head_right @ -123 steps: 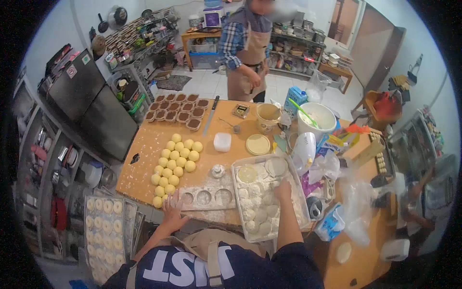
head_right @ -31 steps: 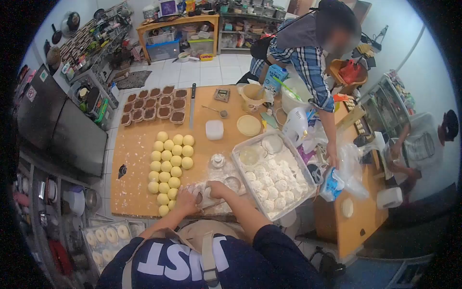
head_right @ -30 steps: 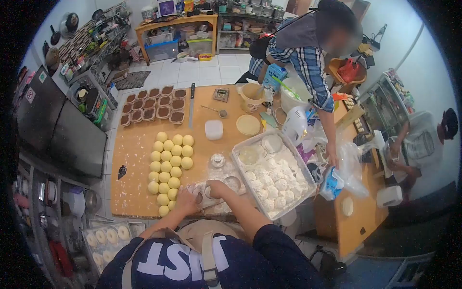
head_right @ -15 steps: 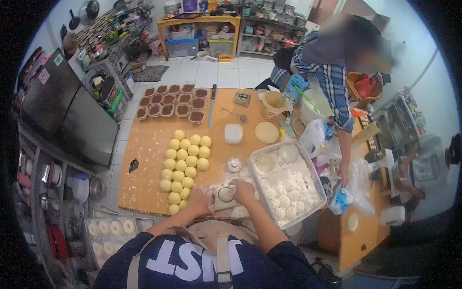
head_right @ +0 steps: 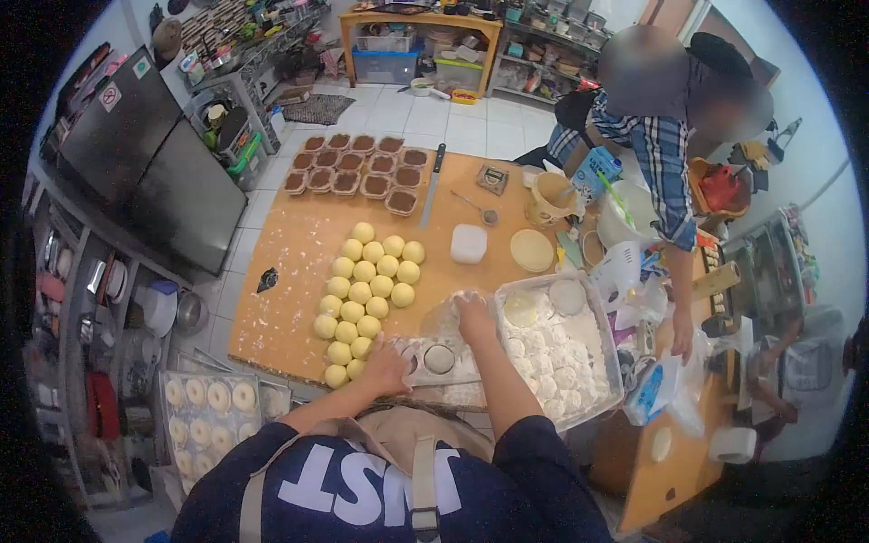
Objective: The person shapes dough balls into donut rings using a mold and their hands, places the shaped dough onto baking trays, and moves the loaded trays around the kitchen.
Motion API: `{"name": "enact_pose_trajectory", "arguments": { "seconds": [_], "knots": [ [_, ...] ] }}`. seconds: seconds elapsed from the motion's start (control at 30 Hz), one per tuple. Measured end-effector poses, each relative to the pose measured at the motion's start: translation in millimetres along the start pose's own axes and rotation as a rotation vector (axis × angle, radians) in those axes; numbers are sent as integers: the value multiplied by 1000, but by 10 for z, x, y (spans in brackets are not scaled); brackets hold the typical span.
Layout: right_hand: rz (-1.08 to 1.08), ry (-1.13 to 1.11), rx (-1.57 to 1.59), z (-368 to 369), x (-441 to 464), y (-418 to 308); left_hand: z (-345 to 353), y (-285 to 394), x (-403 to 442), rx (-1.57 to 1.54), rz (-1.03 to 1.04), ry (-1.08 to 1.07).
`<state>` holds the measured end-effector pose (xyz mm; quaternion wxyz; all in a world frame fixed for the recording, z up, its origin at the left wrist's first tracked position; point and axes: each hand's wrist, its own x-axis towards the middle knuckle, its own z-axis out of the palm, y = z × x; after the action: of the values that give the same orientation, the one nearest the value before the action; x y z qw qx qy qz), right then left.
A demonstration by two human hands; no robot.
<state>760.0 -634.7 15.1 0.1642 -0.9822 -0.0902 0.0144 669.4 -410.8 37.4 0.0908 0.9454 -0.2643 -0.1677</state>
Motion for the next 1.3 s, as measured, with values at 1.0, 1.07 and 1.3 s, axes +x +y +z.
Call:
{"name": "enact_pose_trajectory", "arguments": {
  "seconds": [1.0, 1.07, 1.3],
  "knots": [
    [-52, -260, 23, -48, -808, -597, 98, -19, 16, -84, -23, 41],
    [-43, -288, 21, -96, -780, -621, 86, -19, 26, -66, -25, 15],
    [-33, -77, 117, -341, -674, -493, 12, 10, -3, 0, -46, -23]
  ]
}}
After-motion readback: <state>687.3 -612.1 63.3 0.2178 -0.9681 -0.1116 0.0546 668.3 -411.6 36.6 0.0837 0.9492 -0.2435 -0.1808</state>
